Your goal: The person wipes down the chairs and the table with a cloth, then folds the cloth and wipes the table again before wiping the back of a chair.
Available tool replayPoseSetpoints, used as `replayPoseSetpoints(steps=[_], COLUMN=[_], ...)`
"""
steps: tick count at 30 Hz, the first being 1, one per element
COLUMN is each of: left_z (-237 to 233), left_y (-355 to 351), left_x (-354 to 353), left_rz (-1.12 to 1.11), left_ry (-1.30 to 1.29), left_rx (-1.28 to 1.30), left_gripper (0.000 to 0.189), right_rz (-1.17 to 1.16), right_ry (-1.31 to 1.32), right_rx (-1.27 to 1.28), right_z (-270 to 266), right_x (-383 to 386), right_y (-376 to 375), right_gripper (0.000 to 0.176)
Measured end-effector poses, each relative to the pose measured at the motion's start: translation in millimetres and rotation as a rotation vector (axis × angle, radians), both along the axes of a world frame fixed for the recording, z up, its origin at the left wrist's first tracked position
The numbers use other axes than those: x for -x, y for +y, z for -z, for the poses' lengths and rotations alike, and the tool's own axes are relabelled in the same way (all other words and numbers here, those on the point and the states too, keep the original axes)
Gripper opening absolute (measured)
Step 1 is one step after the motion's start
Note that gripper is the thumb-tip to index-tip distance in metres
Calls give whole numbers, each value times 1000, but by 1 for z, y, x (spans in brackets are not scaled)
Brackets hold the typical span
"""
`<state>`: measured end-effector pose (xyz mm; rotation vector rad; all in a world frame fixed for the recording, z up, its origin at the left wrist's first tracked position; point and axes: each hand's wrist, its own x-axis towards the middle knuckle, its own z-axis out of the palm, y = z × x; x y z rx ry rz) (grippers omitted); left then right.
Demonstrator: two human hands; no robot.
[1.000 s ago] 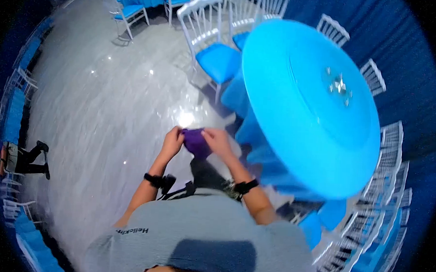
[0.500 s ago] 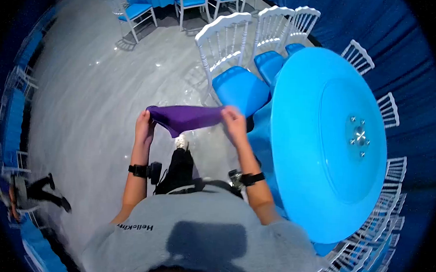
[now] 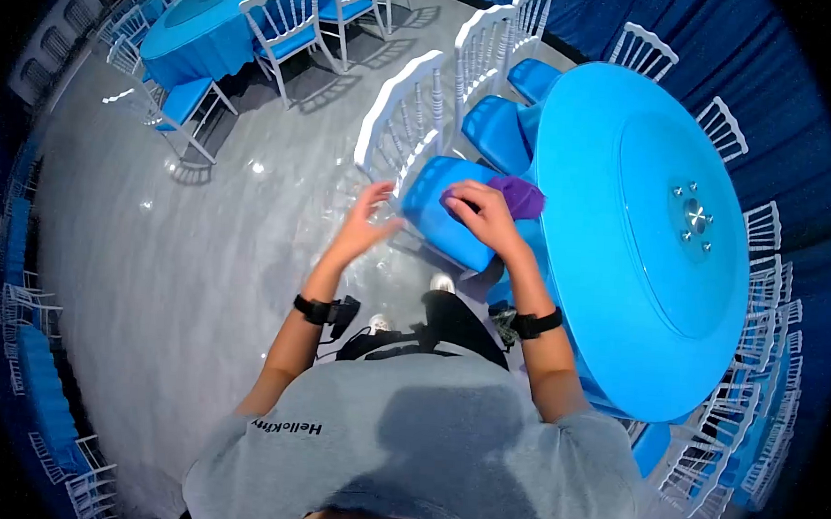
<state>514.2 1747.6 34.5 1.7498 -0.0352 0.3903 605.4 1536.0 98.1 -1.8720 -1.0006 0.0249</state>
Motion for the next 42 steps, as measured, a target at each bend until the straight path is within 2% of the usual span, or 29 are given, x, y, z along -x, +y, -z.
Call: replayPoseSetpoints(steps=[1,3,5,6,7,8,10,12,13,14,16,18,19,20,22,24,25,26,27,28,29,32,34,36,38,39,40,41,42], left_z=[-3,8,24,30,33,49,42,31,-2,4,24,35,36,35,26,15,11,9,4,-1,-5,6,16,26,41,37,33,29,26], left_y=[-9,-17,-16,-6,6,15,23,31,29,30,32,39,45,54,65,75,81,86,94,102,107,132,149,167,189,197,208,216,223], left_x=[-12,-40,-65,-71,-84,-89,-92,-98,-102,-108,-124,-128,-122,-117,-109,-104,-104,-108,-110,-111,-115,-125,-128,-130,-131,-131,-137,-137,-136], left_rz=[37,58,53,224,383,314,210,231,286,250,122,27,-55,-130,-188,-272,-310,-304,-387,-462,-493,-470,-365,-209,-26,45,100,161,222], left_ry=[-68,-121,-167,105,358,290,326,262,389,395,406,389,466,544,538,504,435,432,432,429,438,338,306,229,155,151,130,127,132], left_rx=[-149,-247,-336,-259,-173,-172,250,286,325,331,135,267,234,197,131,-3,-145,-141,-323,-506,-524,-605,-568,-518,-511,-443,-430,-427,-429], left_gripper=[48,46,43,41,38,33,31,30,29,29,29,24,24,25,24,26,21,21,19,17,15,15,16,19,27,36,36,38,40], right_rz=[-18,-43,-10,0,-13,-53,-92,-184,-241,-299,-388,-359,-213,-225,-182,-170,-169,-165,-154,-137,-113,60,170,144,218,219,220,170,279], right_ry=[60,119,319,410,373,365,588,650,713,767,841,712,486,500,349,325,389,454,454,672,891,970,967,498,539,463,408,573,907], right_rx=[-51,-170,-224,-270,-257,-255,-434,-347,-366,-387,-354,-377,-287,-282,-40,-54,-89,-126,-125,-217,-312,-252,-283,81,86,207,344,460,358], right_z=[-4,-6,-3,-2,6,11,23,32,30,27,27,34,54,72,83,87,101,122,133,142,153,171,187,195,165,161,157,148,140], right_x=[-11,-38,-69,-84,-106,-129,-151,-167,-171,-177,-192,-209,-222,-233,-245,-235,-232,-230,-228,-223,-215,-200,-197,-192,-184,-179,-169,-169,-163], right_y=[11,32,46,53,58,66,74,82,94,105,122,139,145,144,147,148,148,151,155,160,163,174,179,178,187,190,188,190,191], right_gripper=[13,13,15,15,16,16,16,17,18,19,23,25,29,29,31,31,30,29,29,29,29,31,31,31,33,35,39,48,43])
